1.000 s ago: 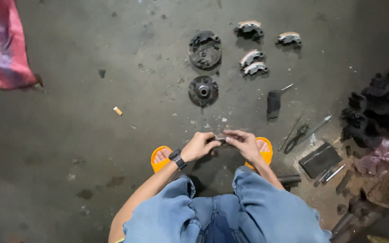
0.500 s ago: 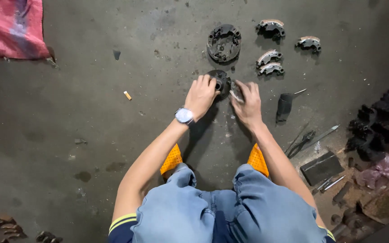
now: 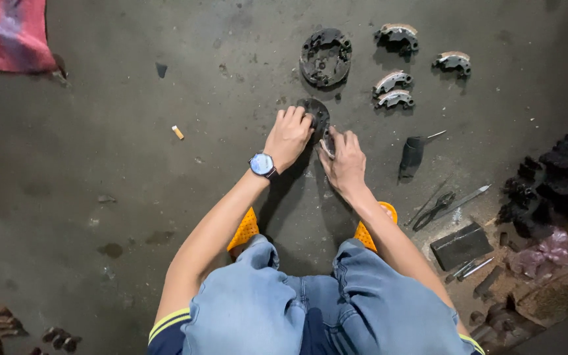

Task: The person sits on the floor and assembles a mechanical component, likely a brake drum, by hand. They insert small metal pieces into the central hub and attach curved brake shoes to the assembly.

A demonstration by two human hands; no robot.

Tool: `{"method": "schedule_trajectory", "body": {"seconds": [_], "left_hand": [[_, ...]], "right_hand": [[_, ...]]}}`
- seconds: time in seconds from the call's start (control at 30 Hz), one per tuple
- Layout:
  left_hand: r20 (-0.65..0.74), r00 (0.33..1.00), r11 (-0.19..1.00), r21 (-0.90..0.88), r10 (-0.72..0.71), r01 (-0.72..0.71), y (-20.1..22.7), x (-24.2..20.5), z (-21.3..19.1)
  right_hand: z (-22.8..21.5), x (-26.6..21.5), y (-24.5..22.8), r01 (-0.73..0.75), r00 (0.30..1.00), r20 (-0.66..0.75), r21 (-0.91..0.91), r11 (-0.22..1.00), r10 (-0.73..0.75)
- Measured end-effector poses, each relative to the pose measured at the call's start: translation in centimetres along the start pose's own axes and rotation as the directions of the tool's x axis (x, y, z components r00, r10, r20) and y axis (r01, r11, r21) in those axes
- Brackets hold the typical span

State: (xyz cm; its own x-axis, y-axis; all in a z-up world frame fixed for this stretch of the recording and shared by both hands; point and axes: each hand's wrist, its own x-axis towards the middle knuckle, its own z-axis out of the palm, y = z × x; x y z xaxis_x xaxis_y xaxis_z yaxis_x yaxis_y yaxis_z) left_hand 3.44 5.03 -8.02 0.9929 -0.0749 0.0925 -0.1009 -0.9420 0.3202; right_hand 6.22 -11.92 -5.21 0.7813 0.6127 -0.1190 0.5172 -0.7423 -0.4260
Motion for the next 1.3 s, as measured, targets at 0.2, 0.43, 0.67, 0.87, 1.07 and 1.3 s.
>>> {"method": "schedule_trajectory", "body": {"seconds": [0.2, 0.43, 0.67, 0.87, 1.07, 1.3], "left_hand": [[-0.019, 1.000, 1.000, -0.008, 0.001, -0.001, 0.2, -0.2, 0.5], [0.005, 1.000, 1.000, 0.008, 0.028, -0.028, -0.2, 0.0, 1.1], [0.005, 0.998, 0.998, -0.029, 0.056, -0.056, -0.5, 0.0, 1.7], [-0.011, 0.998, 0.998, -0.035, 0.058, -0.058, -0.7, -0.2, 2.3], [0.007, 0.999, 0.999, -0.031, 0.043, -0.043, -0.4, 0.0, 2.0], [0.036, 0.998, 0.998, -0.035, 0.047, -0.045, -0.5, 0.0, 1.8]], "right_hand": [[0.0, -0.1, -0.4, -0.035, 0.999, -0.013, -0.030, 0.999, 0.035], [1.1, 0.1, 0.6, 0.022, 0.998, -0.066, 0.008, 1.000, -0.021], [2.1, 0.9, 4.9, 0.258, 0.965, 0.082, -0.103, 0.961, -0.250], [1.6, 0.5, 1.3, 0.079, 0.997, -0.029, 0.010, 0.997, -0.078], [-1.1, 0.8, 1.2, 0.081, 0.992, 0.093, 0.000, 0.997, -0.081], [-0.6, -1.1, 3.4, 0.078, 0.995, 0.062, -0.038, 0.996, -0.075]]}}
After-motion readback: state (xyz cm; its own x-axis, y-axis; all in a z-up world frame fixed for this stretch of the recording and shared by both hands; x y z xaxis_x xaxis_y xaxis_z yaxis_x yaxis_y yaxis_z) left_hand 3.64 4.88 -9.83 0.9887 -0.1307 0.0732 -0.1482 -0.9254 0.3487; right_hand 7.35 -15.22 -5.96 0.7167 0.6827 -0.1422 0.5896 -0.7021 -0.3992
